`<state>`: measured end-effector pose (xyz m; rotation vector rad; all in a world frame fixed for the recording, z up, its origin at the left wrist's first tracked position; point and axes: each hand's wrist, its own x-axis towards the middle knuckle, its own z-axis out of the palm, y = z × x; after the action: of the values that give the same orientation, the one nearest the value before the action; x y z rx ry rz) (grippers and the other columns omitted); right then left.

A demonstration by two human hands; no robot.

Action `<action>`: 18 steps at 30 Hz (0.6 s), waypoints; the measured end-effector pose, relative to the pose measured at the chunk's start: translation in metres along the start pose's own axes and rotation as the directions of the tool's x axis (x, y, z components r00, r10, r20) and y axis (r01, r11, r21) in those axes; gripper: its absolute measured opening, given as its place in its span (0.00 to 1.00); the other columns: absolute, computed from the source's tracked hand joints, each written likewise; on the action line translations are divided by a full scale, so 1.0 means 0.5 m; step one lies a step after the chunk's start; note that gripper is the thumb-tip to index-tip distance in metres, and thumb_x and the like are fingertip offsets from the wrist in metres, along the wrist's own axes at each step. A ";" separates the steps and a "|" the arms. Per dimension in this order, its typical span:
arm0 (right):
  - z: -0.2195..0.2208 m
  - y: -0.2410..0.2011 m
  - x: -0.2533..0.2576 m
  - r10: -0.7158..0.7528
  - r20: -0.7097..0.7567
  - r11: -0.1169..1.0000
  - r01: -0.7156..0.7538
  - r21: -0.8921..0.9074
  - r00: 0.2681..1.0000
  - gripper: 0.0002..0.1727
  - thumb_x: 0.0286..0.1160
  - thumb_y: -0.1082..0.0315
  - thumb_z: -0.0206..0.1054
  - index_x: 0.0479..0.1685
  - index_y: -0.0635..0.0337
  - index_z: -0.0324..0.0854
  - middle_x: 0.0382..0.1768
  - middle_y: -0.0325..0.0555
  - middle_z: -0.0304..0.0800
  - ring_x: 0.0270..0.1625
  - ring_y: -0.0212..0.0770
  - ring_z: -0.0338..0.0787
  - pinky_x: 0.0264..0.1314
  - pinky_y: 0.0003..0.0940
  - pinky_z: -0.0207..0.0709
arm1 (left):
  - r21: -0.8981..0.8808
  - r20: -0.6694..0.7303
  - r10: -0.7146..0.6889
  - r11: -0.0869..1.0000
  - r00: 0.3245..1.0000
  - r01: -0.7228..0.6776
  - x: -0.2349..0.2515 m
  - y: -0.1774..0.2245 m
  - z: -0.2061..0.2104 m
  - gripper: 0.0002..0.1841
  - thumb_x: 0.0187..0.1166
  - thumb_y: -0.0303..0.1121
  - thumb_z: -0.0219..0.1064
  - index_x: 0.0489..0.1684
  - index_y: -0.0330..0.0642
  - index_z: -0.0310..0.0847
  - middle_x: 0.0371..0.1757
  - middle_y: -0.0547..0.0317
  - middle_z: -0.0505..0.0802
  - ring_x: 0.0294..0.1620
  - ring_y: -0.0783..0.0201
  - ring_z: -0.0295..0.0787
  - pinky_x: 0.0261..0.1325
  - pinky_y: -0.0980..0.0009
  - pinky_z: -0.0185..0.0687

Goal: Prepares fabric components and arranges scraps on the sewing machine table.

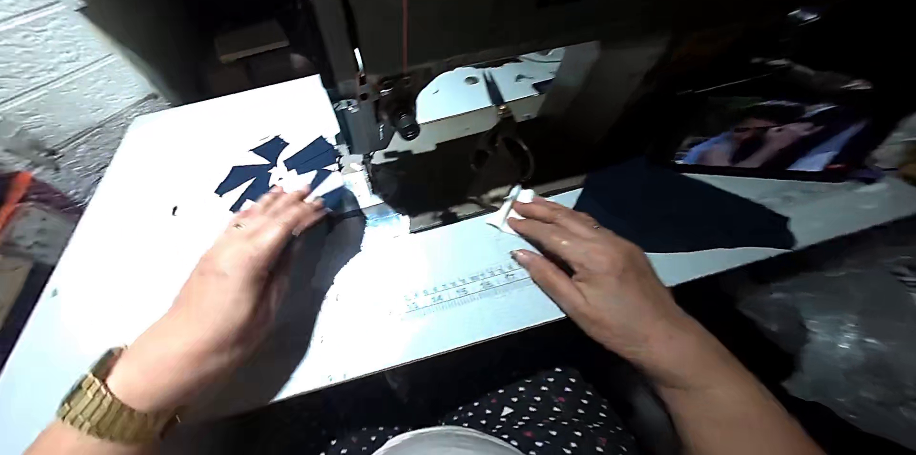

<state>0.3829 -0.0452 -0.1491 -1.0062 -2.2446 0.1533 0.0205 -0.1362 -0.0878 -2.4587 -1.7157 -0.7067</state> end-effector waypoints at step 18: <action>-0.015 0.004 -0.003 -0.022 0.003 1.000 0.022 -0.004 1.000 0.26 0.85 0.51 0.55 0.64 0.58 0.89 0.71 0.51 0.87 0.79 0.51 0.81 0.82 0.52 0.72 | -0.066 0.168 -0.020 0.997 0.986 0.032 0.024 0.265 0.151 0.30 0.90 0.60 0.45 0.80 0.56 0.77 0.88 0.53 0.73 0.92 0.48 0.59 0.88 0.32 0.50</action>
<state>0.3896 -0.0460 -0.1446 -0.9836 -2.2592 0.1404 0.1683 -0.1527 -0.1231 -2.6145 -1.8114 -0.5862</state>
